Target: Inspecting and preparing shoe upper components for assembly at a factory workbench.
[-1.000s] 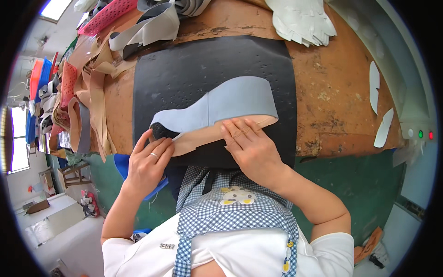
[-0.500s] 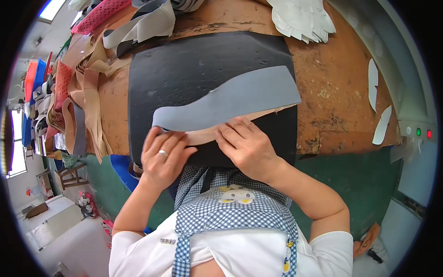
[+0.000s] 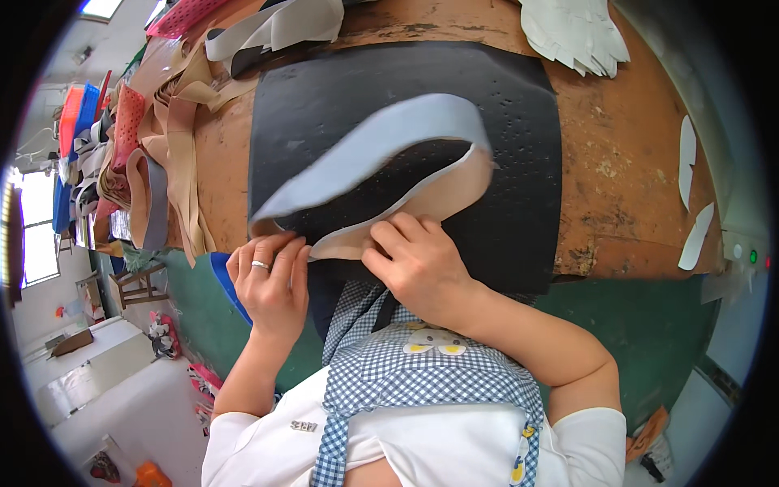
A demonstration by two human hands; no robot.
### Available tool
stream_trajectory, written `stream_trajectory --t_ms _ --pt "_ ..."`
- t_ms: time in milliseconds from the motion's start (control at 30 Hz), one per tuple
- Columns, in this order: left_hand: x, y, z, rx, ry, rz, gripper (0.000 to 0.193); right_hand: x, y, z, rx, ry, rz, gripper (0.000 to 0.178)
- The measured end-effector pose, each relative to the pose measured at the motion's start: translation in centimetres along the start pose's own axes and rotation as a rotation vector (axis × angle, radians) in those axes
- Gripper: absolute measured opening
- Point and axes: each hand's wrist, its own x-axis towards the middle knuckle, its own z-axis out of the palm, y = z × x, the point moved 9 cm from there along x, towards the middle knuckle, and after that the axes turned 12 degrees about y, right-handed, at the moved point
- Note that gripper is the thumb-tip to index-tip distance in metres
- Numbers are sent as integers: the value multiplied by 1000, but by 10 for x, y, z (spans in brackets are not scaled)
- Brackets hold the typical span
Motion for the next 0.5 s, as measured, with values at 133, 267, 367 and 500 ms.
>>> stream_trajectory --t_ms 133,267,367,500 --pt "-5 -3 -2 -69 1 -68 15 4 -11 6 37 -17 9 28" --pt "-21 -11 -8 -163 61 -166 21 12 -26 20 144 45 -29 31" --pt "-30 -7 -19 -17 41 -68 28 16 -25 24 169 33 11 29" --pt "-40 -7 -19 -38 47 37 31 14 -29 22 50 24 -130 28"
